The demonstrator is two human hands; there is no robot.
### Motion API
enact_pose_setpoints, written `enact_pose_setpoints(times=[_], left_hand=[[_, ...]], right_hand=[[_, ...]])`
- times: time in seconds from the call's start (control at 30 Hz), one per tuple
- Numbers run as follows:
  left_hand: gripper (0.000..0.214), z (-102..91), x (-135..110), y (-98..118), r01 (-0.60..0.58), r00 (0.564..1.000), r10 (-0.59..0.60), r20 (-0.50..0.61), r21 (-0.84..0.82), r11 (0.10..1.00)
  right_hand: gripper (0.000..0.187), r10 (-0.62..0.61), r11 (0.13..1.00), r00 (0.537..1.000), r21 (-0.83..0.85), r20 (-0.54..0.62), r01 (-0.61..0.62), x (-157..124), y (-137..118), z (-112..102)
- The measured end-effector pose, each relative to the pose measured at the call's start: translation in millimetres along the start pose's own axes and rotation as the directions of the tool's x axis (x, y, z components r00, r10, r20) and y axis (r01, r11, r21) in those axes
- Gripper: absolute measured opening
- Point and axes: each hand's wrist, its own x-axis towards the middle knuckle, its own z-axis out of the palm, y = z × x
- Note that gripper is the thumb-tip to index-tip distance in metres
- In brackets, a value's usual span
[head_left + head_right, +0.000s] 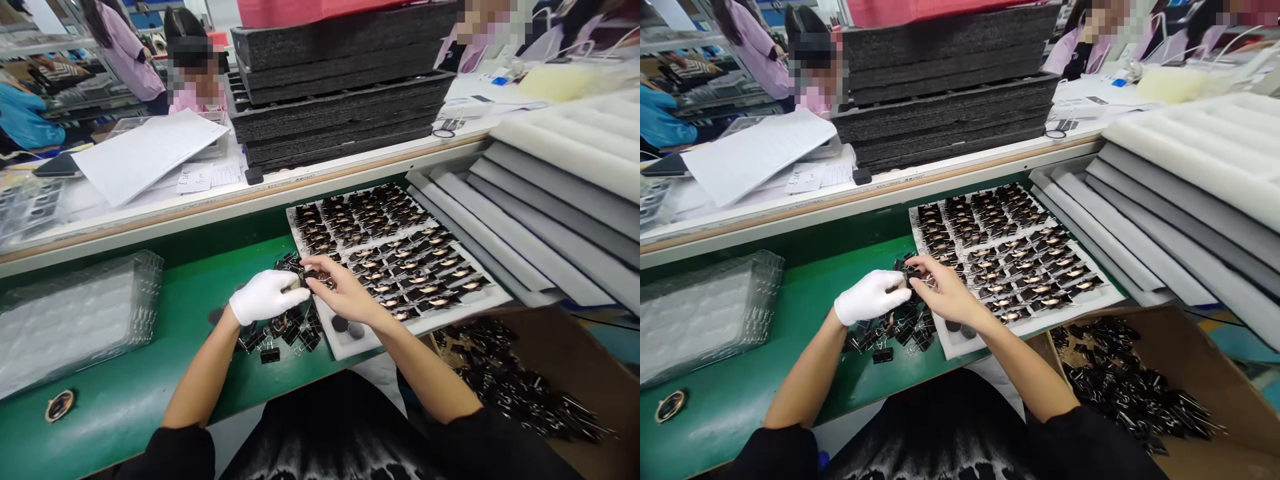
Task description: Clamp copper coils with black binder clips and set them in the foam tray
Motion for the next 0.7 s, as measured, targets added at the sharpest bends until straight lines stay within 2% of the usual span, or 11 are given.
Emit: enact_pose_setpoints(times=[0.13, 0.2, 0.27, 0.37, 0.43, 0.53, 0.7], left_hand=[[0.043, 11.6, 6, 8, -0.070, 0.996, 0.072, 0.046, -0.048, 0.996], [0.042, 16.8, 6, 15, -0.090, 0.995, 0.094, 0.043, -0.088, 0.992], [0.040, 21.2, 5, 23, -0.106, 0.994, 0.108, 0.017, -0.091, 0.990], [0.043, 27.7, 2, 32, -0.076, 0.994, 0.083, -0.071, 0.086, 0.993], [0.043, 32.6, 1, 35, -0.059, 0.990, 0.085, -0.111, 0.220, 0.974], [0.040, 39.9, 1, 36, -0.057, 0.985, 0.108, -0.135, 0.341, 0.938], [0.040, 48.7, 2, 35, -0.048, 0.972, 0.150, -0.180, 0.472, 0.880]], right_hand=[[0.023, -0.058, 0.997, 0.992, -0.035, 0.113, 0.063, -11, -2, -9], [0.027, -0.063, 0.995, 0.994, -0.065, 0.086, 0.069, -14, 0, -8], [0.033, -0.028, 0.999, 0.999, -0.026, -0.016, 0.028, -15, 4, -4], [0.042, 0.093, 0.990, 0.975, 0.124, -0.203, -0.069, -11, 13, 4], [0.055, 0.201, 0.969, 0.943, 0.195, -0.263, -0.152, -6, 18, 8], [0.067, 0.332, 0.914, 0.904, 0.329, -0.270, -0.237, 0, 24, 13], [0.082, 0.415, 0.788, 0.885, 0.569, -0.210, -0.235, 8, 34, 22]])
